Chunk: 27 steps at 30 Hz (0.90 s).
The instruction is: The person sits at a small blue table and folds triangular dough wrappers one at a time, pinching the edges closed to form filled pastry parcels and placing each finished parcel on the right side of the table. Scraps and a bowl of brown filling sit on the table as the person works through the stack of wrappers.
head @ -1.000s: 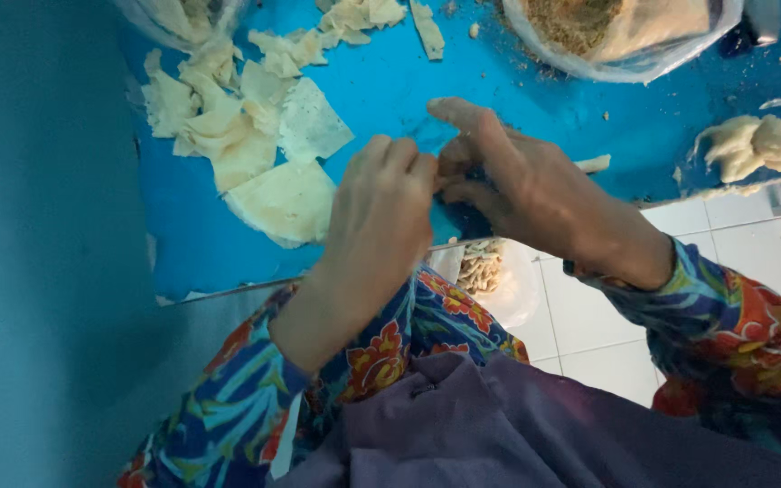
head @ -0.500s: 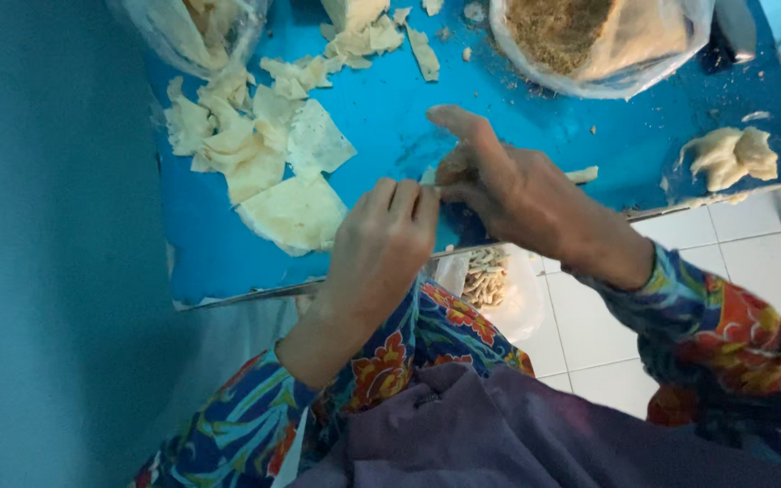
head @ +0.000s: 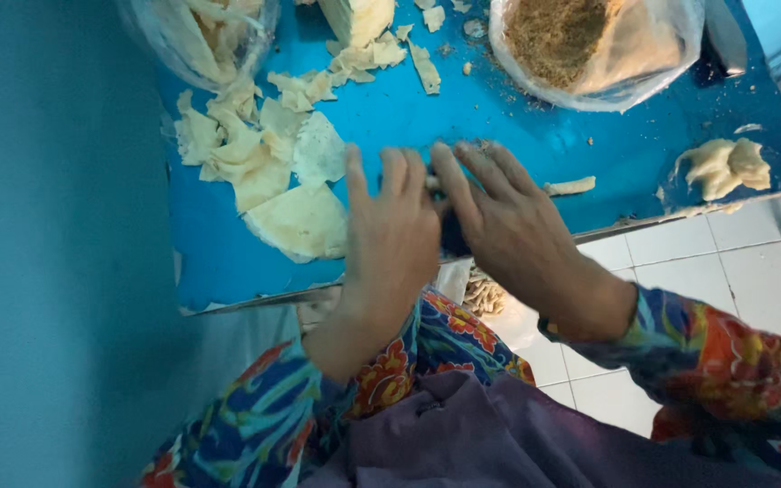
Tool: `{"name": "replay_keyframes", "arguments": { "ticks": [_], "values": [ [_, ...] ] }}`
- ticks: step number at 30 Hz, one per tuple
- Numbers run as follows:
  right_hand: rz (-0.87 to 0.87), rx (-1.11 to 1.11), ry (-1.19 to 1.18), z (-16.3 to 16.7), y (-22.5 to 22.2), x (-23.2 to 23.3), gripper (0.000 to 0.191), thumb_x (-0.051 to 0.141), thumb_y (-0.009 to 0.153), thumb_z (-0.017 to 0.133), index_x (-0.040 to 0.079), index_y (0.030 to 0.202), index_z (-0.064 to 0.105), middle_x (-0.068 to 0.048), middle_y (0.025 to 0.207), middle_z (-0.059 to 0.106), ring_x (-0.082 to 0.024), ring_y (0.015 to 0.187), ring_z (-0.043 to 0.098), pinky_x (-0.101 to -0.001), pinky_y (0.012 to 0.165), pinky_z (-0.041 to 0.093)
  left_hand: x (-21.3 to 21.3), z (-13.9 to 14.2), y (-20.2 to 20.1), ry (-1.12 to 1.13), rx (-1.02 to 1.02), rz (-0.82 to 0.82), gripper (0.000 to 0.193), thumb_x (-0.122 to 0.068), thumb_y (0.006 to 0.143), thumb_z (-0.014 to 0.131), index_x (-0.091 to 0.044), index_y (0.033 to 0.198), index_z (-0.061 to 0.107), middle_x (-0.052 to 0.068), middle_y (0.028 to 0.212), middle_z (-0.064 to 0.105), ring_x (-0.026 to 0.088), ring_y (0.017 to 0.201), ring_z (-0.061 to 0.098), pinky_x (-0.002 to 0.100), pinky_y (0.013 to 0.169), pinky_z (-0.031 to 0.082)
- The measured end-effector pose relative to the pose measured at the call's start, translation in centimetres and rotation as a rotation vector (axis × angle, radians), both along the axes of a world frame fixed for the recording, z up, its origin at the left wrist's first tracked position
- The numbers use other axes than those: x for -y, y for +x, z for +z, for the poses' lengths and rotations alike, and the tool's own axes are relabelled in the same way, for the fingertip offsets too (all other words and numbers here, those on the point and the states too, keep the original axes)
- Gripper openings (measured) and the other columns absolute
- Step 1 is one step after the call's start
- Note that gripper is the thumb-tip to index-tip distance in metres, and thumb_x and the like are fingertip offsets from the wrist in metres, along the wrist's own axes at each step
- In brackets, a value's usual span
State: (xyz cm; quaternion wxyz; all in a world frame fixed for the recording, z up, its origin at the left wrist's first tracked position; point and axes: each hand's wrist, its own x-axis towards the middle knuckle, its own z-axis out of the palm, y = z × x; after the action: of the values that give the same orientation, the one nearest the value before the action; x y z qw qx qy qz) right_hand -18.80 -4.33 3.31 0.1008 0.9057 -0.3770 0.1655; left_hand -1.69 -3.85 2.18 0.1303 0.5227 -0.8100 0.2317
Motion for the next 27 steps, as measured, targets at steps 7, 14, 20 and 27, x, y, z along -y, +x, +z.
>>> {"name": "replay_keyframes", "arguments": {
  "ticks": [7, 14, 20, 27],
  "values": [
    [-0.038, 0.135, 0.164, 3.8, -0.9, 1.3, 0.083, -0.01, 0.086, 0.058, -0.001, 0.163, 0.027, -0.025, 0.14, 0.062, -0.045, 0.143, 0.046, -0.0617, 0.117, 0.027, -0.2, -0.1, 5.0, -0.074, -0.229, 0.135, 0.064, -0.045, 0.107, 0.067, 0.001, 0.15, 0.056, 0.013, 0.137, 0.052, 0.033, 0.133, 0.044, 0.072, 0.117, 0.021],
    [0.023, 0.337, 0.205, 3.1, -0.6, 2.6, 0.069, 0.007, 0.099, 0.074, 0.007, 0.158, 0.038, -0.004, 0.114, 0.072, -0.028, 0.113, 0.064, -0.0485, 0.105, 0.039, 0.0, -2.1, 5.1, -0.154, -0.265, 0.165, 0.046, -0.028, 0.108, 0.077, -0.01, 0.148, 0.063, 0.006, 0.134, 0.055, 0.027, 0.133, 0.044, 0.071, 0.117, 0.02],
    [-0.178, 0.277, 0.24, 3.4, -10.5, 0.6, 0.066, 0.006, 0.1, 0.072, 0.007, 0.157, 0.04, -0.007, 0.114, 0.073, -0.026, 0.109, 0.067, -0.0441, 0.104, 0.044, 0.1, -3.0, 5.4, -0.133, -0.309, 0.093, 0.038, -0.029, 0.113, 0.076, -0.008, 0.141, 0.064, 0.006, 0.136, 0.054, 0.029, 0.137, 0.045, 0.073, 0.118, 0.018],
    [-0.086, 0.153, 0.125, 1.5, -10.0, -0.8, 0.071, 0.004, 0.093, 0.07, 0.002, 0.157, 0.038, -0.008, 0.125, 0.072, -0.029, 0.116, 0.067, -0.0515, 0.113, 0.039, -0.2, -3.6, 6.6, -0.1, -0.369, 0.119, 0.037, -0.023, 0.112, 0.072, -0.013, 0.146, 0.065, 0.006, 0.146, 0.053, 0.029, 0.141, 0.043, 0.075, 0.12, 0.017]
  ]
}}
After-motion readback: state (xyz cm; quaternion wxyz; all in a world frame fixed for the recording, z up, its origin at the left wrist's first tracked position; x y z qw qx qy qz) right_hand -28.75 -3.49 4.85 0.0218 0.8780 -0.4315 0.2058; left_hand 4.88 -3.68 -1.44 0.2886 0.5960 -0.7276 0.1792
